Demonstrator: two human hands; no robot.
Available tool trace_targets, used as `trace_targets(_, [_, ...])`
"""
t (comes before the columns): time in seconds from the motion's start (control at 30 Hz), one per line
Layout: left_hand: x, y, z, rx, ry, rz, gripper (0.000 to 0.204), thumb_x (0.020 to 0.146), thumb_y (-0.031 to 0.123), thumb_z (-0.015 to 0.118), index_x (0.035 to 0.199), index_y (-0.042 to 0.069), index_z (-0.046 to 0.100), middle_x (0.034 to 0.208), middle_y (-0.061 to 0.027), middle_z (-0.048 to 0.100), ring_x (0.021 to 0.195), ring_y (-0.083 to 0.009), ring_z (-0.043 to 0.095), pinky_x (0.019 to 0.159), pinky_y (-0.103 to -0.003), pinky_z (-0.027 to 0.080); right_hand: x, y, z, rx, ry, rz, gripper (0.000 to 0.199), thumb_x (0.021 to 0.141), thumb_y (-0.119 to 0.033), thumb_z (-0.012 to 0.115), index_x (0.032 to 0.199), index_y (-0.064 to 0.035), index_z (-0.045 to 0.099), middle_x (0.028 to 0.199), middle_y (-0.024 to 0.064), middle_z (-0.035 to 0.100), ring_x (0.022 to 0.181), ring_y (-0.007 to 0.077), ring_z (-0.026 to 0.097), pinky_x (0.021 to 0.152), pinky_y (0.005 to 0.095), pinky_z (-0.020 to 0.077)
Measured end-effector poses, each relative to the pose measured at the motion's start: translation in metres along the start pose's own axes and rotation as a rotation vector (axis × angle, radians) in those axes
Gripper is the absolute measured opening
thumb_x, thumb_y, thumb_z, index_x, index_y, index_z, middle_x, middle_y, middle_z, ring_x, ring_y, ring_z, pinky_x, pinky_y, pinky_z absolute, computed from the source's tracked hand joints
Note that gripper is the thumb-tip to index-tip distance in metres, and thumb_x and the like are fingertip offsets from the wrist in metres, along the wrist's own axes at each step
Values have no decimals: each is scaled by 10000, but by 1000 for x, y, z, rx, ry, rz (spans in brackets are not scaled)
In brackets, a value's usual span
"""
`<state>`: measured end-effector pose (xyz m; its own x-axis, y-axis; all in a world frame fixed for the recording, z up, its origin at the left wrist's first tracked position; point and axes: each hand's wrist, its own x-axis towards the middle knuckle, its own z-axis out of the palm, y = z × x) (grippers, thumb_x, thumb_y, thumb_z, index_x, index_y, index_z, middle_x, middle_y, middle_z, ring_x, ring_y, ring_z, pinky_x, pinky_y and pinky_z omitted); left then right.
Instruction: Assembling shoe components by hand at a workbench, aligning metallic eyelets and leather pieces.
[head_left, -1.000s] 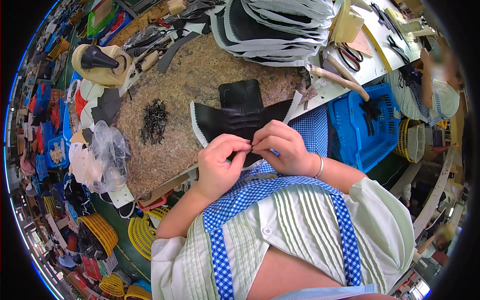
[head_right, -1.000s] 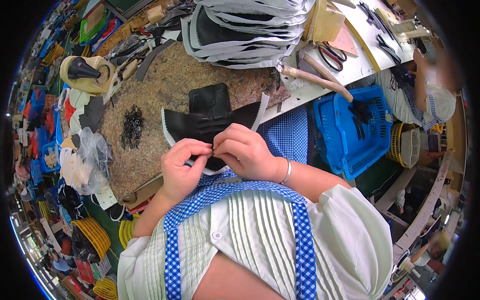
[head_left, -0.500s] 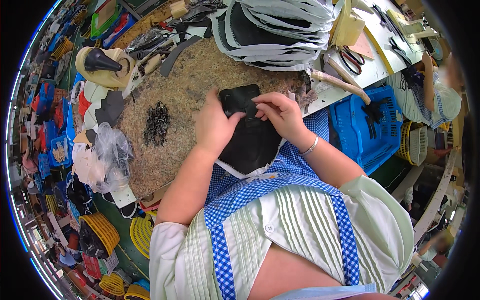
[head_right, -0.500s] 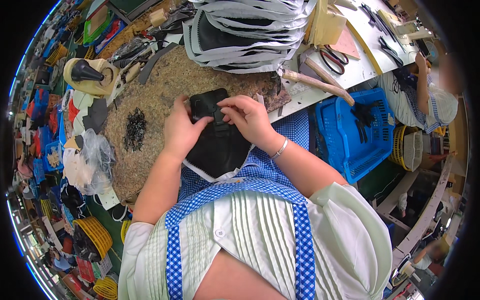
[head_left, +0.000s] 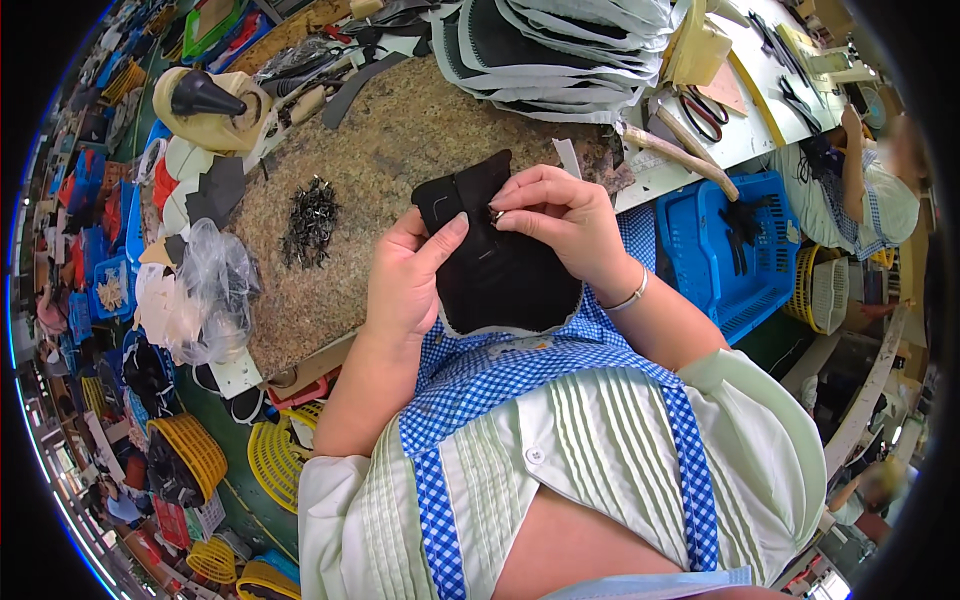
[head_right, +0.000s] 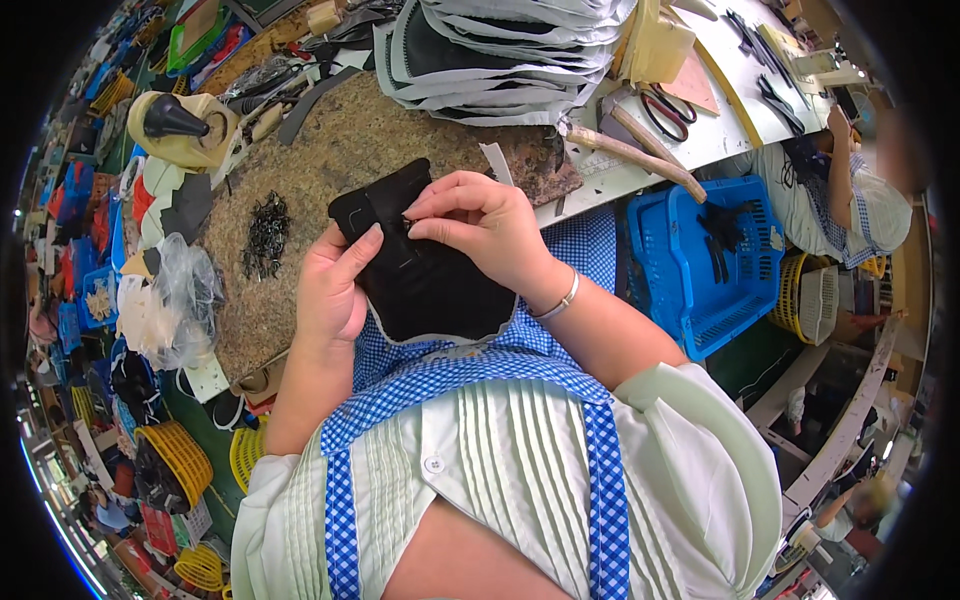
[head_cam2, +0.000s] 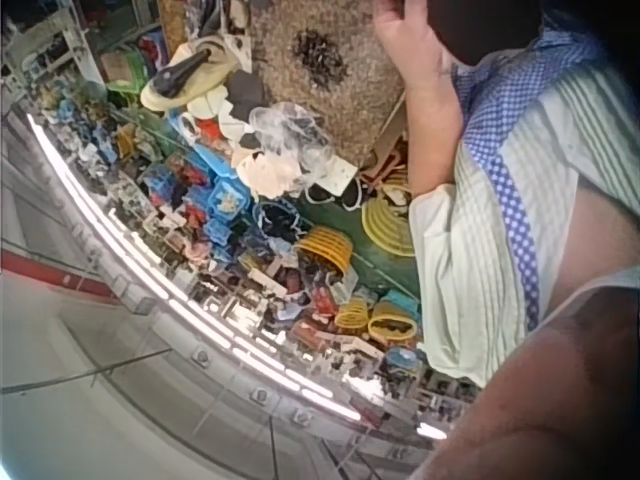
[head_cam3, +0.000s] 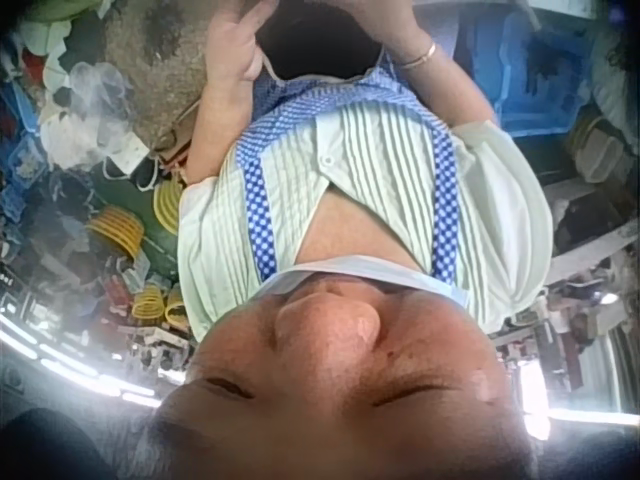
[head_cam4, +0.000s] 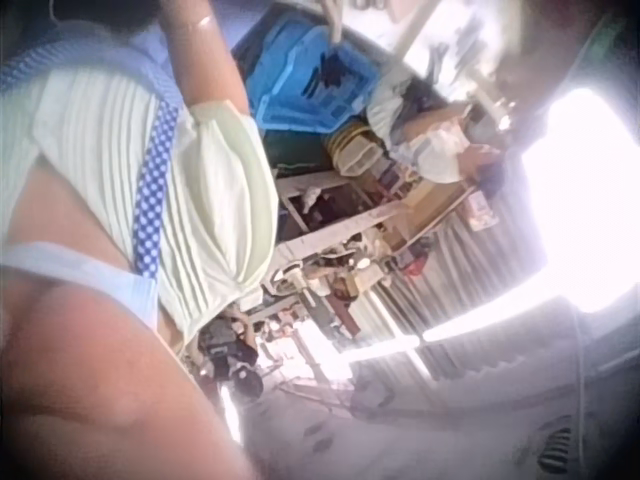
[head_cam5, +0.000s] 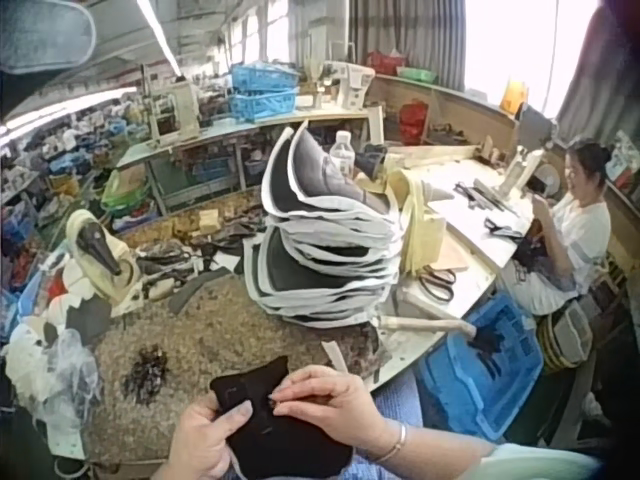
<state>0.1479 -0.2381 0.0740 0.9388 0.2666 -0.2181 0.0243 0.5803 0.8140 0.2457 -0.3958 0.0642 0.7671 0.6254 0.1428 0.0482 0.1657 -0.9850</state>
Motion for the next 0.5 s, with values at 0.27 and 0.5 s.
trace_targets(0.27, [-5,-2,1,-26,-23,-33,173,889,69,634,1039,-11,664,986,-71,677,866,-128,631,809,-261,501,-3,-1,2,-77,16,-62,143,735,10,751,871,-27,732,919,15,579,835,89,561,725,207,467])
trace_targets(0.5, [-5,-1,3,-109,-45,-111,172,895,77,626,1036,-13,664,982,-72,677,858,-132,639,794,-259,513,-6,2,6,47,51,-3,155,738,19,744,886,-25,729,921,22,577,826,87,573,737,203,486])
